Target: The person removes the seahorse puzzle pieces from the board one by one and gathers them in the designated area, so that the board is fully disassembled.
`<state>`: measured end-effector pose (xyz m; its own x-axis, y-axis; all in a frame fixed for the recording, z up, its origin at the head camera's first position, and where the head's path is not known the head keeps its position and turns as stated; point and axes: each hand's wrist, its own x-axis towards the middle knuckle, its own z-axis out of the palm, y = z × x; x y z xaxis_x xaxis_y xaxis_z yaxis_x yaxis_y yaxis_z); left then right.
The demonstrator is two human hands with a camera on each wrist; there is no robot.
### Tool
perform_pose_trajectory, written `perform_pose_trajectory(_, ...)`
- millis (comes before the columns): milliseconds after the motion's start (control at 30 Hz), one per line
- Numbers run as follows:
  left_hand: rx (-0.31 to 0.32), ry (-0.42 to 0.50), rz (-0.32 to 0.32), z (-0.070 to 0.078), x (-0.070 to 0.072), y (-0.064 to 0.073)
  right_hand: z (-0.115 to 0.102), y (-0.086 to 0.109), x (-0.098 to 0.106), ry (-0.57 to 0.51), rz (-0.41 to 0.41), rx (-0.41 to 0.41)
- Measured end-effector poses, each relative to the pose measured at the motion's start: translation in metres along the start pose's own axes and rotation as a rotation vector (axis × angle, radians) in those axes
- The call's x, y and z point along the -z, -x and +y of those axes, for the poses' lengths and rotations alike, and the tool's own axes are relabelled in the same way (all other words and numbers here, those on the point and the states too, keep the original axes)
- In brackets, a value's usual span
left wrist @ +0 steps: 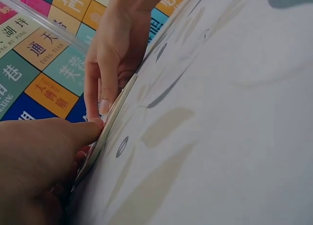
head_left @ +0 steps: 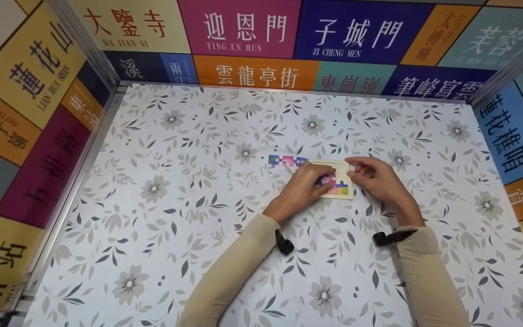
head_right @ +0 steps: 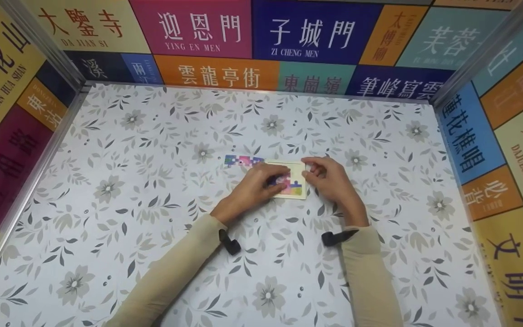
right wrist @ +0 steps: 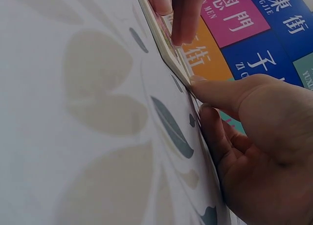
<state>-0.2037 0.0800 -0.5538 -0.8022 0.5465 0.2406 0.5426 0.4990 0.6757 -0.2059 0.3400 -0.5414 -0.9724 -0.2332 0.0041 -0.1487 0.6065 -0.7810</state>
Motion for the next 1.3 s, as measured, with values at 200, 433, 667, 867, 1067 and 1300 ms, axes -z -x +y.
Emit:
perform_pose_trajectory(200,-0.012,0.031,0.017,0.001,-0.001,0.0,-0.001,0.0,0.001,-0.007,-0.002,0.011)
perform_pose_trajectory(433,-0.023,0.021,0.047,0.006,-0.001,0.0,-0.002,0.001,0.001,-0.002,0.02,0.027)
perform_pose_trajectory(667,-0.033,0.002,0.073,0.009,-0.001,0.001,0.0,-0.001,0.001,-0.026,0.001,0.014)
perform_pose_trajectory(867,-0.059,-0.005,0.069,0.013,-0.001,0.001,-0.001,0.001,0.002,-0.026,-0.002,0.017)
perform_pose_trajectory(1067,-0.075,0.005,0.055,0.013,0.0,0.002,0.0,0.0,0.0,-0.033,0.006,0.018)
perform_pose_trajectory(1300,-0.1,0.096,0.055,0.006,0.001,0.004,0.0,0.0,-0.001,-0.026,0.001,0.015)
